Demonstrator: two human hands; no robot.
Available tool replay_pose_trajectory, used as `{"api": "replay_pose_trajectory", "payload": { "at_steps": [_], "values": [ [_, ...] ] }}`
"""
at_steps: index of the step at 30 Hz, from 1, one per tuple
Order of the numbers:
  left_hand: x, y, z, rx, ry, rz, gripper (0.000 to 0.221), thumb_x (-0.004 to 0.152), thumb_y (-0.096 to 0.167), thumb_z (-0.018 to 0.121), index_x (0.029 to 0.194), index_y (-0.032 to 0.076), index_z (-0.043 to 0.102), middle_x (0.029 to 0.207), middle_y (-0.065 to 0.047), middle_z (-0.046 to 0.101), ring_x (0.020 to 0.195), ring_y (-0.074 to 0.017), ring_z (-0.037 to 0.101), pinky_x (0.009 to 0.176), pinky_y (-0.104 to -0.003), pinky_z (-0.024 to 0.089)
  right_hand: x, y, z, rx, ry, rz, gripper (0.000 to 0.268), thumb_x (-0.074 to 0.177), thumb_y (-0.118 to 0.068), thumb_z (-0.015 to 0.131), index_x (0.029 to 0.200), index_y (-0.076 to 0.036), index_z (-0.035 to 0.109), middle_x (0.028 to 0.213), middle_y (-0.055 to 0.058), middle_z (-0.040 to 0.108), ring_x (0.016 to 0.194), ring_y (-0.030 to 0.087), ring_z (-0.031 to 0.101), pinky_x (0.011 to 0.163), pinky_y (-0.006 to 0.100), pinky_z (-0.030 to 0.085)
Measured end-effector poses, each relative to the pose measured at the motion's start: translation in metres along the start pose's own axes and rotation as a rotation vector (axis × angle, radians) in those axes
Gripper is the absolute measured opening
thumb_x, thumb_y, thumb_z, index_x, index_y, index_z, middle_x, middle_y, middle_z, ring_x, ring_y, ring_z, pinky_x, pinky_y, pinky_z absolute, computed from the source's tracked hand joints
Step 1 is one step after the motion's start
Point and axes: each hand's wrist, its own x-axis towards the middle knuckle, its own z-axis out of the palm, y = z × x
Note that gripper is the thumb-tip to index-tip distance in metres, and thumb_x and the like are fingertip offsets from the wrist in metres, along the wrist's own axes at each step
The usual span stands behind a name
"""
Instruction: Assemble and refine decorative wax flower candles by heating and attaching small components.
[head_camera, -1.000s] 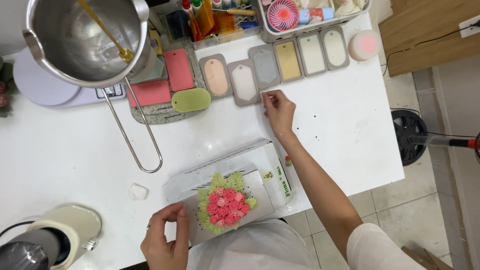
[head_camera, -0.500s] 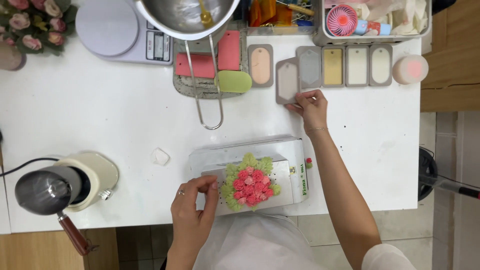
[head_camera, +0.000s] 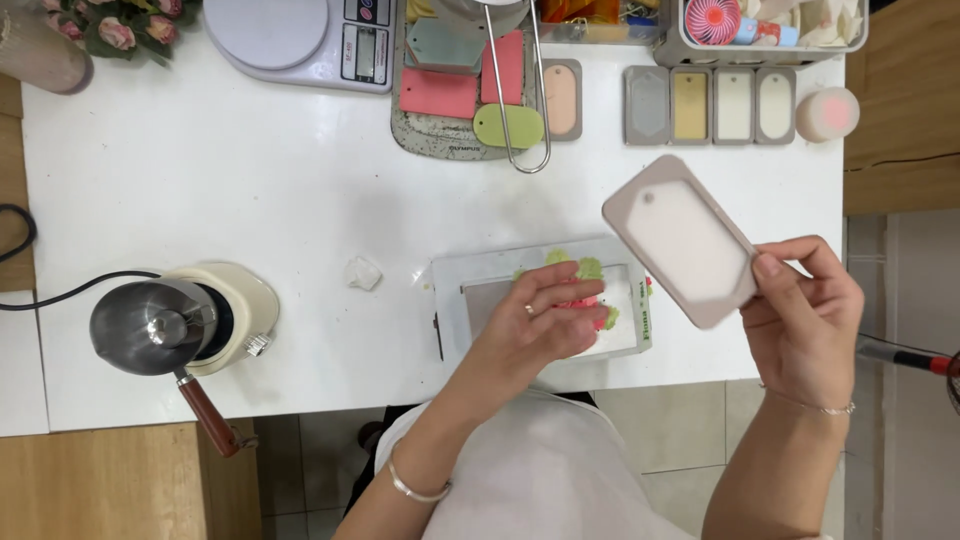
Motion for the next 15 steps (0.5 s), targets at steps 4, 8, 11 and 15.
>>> {"api": "replay_pose_trajectory", "payload": {
  "at_steps": [4, 8, 11, 15],
  "values": [
    [0.0, -0.015, 0.01, -0.158, -0.098, -0.097, 0.064, 0.091, 0.018, 0.075, 0.144, 0.003, 0.043, 0.134, -0.012, 0.06, 0.124, -0.0217, 0.063, 0.101, -0.036, 0.056, -0.035, -0.001, 0.024, -0.041, -0.001, -0.016, 0.01, 0.116, -0.001, 0.059, 0.114, 0.007, 0.064, 0.1, 0.015, 0.072, 0.089, 0.014, 0.07, 0.083, 0.027, 0.059],
    [-0.013, 0.003, 0.005, -0.219, 0.137, -0.103, 0.062, 0.082, 0.024, 0.081, 0.136, 0.003, 0.058, 0.123, -0.012, 0.067, 0.111, -0.0187, 0.07, 0.088, -0.035, 0.063, -0.048, 0.012, 0.094, -0.155, 0.075, 0.131, 0.018, 0.11, -0.01, 0.058, 0.115, 0.004, 0.067, 0.105, 0.01, 0.073, 0.09, 0.011, 0.068, 0.081, 0.025, 0.058],
    [-0.027, 0.005, -0.025, -0.14, 0.286, 0.03, 0.047, 0.085, 0.022, 0.082, 0.119, -0.007, 0.067, 0.109, -0.016, 0.073, 0.093, -0.0223, 0.074, 0.073, -0.033, 0.064, -0.057, 0.039, 0.133, -0.07, 0.054, 0.216, 0.021, 0.108, -0.015, 0.059, 0.115, 0.002, 0.069, 0.101, 0.006, 0.071, 0.087, 0.009, 0.064, 0.078, 0.026, 0.057],
    [-0.053, 0.029, -0.055, -0.073, 0.383, 0.086, 0.042, 0.085, 0.023, 0.082, 0.111, -0.007, 0.07, 0.1, -0.014, 0.075, 0.087, -0.02, 0.077, 0.073, -0.031, 0.068, -0.067, 0.066, 0.17, -0.066, 0.065, 0.252, 0.013, 0.105, -0.01, 0.065, 0.111, 0.001, 0.07, 0.103, 0.003, 0.07, 0.088, 0.009, 0.062, 0.077, 0.026, 0.052]
  ]
}}
